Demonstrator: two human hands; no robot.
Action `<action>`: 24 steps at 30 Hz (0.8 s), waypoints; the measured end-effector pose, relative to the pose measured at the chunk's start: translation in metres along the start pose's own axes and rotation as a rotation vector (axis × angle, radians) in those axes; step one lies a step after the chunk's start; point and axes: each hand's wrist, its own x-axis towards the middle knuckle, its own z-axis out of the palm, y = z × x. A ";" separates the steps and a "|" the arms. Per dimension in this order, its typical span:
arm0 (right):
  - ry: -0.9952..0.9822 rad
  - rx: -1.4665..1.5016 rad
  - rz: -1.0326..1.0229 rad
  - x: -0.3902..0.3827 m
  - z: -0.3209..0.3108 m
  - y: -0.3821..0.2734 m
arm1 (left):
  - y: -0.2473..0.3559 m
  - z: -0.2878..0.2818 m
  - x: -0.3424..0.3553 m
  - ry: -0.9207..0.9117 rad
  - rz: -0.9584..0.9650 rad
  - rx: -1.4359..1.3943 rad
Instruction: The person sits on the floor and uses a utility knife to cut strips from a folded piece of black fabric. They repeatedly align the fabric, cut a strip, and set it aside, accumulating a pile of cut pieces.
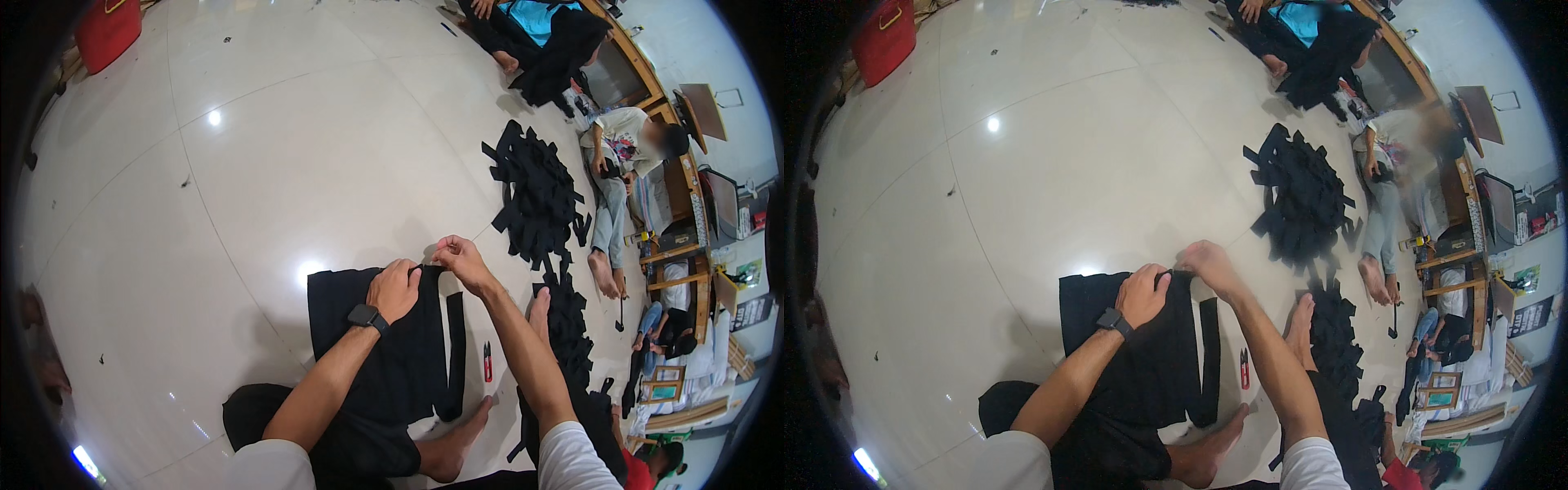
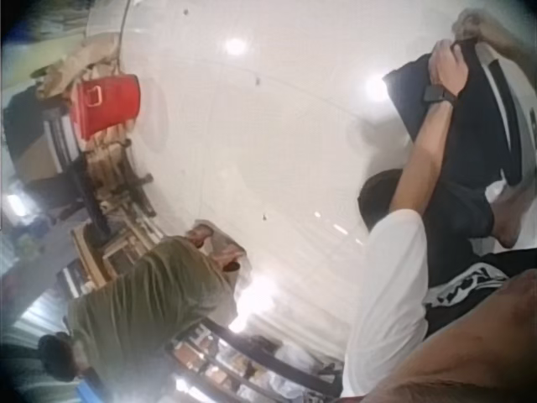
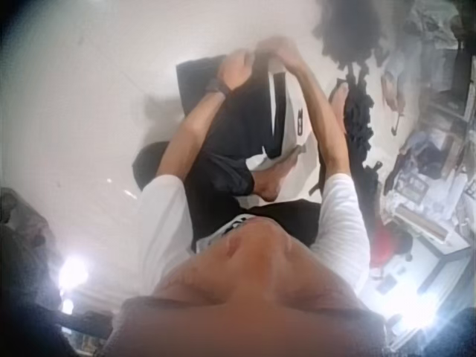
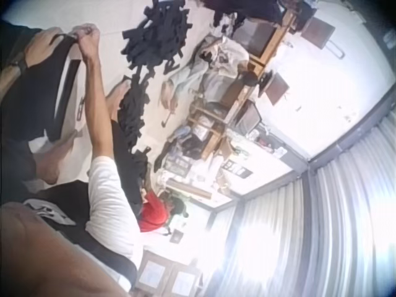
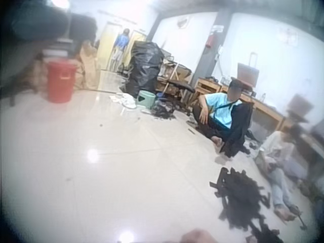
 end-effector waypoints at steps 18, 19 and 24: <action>-0.190 -0.376 -0.176 -0.006 0.005 -0.011 | 0.001 -0.001 0.002 -0.008 -0.019 -0.003; -0.195 -0.378 -0.186 -0.005 0.006 -0.010 | 0.002 -0.001 0.002 -0.010 -0.023 -0.004; -0.207 -0.386 -0.174 -0.004 0.005 -0.011 | 0.004 0.000 0.003 -0.006 -0.015 -0.010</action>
